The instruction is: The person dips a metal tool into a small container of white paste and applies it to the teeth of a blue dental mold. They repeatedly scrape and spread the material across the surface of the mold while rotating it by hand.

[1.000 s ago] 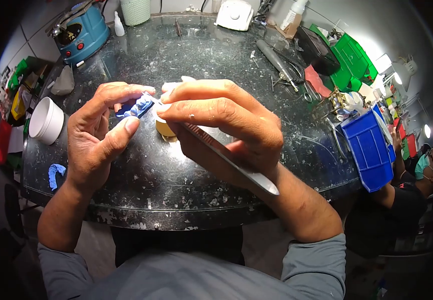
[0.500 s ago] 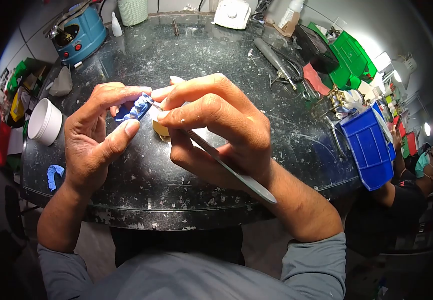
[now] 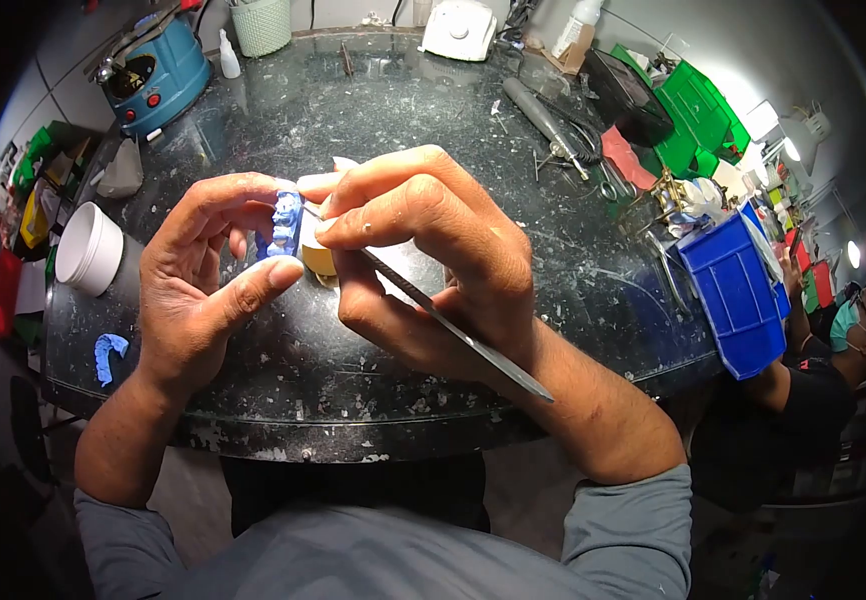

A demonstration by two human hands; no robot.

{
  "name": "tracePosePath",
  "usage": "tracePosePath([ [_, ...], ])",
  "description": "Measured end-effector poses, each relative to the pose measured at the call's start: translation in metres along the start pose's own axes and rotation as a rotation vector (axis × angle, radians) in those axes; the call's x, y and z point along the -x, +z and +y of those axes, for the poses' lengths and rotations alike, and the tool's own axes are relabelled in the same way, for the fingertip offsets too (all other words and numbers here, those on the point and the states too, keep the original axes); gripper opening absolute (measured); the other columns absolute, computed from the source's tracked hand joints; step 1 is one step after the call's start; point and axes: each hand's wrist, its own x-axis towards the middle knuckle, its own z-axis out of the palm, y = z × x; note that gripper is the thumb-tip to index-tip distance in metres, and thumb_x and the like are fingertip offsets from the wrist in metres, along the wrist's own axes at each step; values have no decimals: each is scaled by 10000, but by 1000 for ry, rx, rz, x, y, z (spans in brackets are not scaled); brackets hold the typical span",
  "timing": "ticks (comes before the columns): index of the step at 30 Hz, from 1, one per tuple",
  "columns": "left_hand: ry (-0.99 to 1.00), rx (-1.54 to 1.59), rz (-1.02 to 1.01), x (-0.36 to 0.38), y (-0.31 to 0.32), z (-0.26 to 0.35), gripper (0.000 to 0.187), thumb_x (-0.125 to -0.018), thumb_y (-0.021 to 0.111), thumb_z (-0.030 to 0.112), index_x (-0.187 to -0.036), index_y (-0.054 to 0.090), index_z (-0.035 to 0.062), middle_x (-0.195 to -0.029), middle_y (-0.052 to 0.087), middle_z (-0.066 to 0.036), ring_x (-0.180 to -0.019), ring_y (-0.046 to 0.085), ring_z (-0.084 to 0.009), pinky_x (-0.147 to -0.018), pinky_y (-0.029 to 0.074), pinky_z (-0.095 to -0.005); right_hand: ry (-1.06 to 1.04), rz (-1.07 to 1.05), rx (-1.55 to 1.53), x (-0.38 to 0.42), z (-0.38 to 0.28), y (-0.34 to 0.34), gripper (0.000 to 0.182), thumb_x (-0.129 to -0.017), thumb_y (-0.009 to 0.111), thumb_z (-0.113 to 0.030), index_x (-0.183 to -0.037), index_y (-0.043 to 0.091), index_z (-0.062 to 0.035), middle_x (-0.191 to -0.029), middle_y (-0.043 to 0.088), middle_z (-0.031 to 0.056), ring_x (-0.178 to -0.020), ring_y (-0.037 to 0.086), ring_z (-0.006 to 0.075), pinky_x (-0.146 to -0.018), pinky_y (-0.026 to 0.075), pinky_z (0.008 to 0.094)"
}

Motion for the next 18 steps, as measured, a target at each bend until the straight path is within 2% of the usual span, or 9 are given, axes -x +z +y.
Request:
tracePosePath([
  [3, -20, 12, 4, 1, 1, 1, 511, -760, 800, 115, -1211, 577, 24, -1126, 636, -40, -970, 565, -89, -810, 362, -228, 10, -22, 19, 0, -1, -3, 312, -651, 683, 129, -924, 643, -16, -937, 656, 126, -941, 696, 269, -891, 545, 428],
  [5, -31, 21, 7, 1, 1, 2, 520, -755, 806, 119, -1212, 576, 24, -1118, 637, -37, -968, 565, -87, -809, 361, -226, 41, -157, -42, -1, -3, -7, 369, -697, 538, 237, -990, 577, 17, -1042, 567, 174, -1034, 658, 332, -1001, 482, 507],
  [15, 4, -85, -9, 0, -4, 2, 479, -755, 789, 105, -1190, 605, 20, -1124, 637, -45, -958, 560, -89, -813, 357, -228, 14, -186, -27, -3, -2, -8, 350, -694, 579, 214, -979, 599, 11, -1010, 593, 167, -995, 669, 313, -1001, 476, 505],
  [17, 7, -107, -7, 0, -4, 2, 475, -752, 790, 105, -1184, 611, 21, -1127, 637, -49, -959, 557, -90, -812, 357, -230, 52, -29, -56, -2, -1, -3, 288, -676, 672, 130, -914, 667, -32, -927, 670, 112, -936, 697, 253, -879, 541, 395],
  [18, 11, -95, -3, 0, -3, 3, 472, -749, 790, 104, -1180, 616, 22, -1128, 637, -53, -956, 555, -93, -813, 355, -231, 52, -30, -57, -2, -1, -3, 288, -676, 672, 130, -914, 667, -32, -927, 670, 112, -936, 697, 253, -879, 541, 395],
])
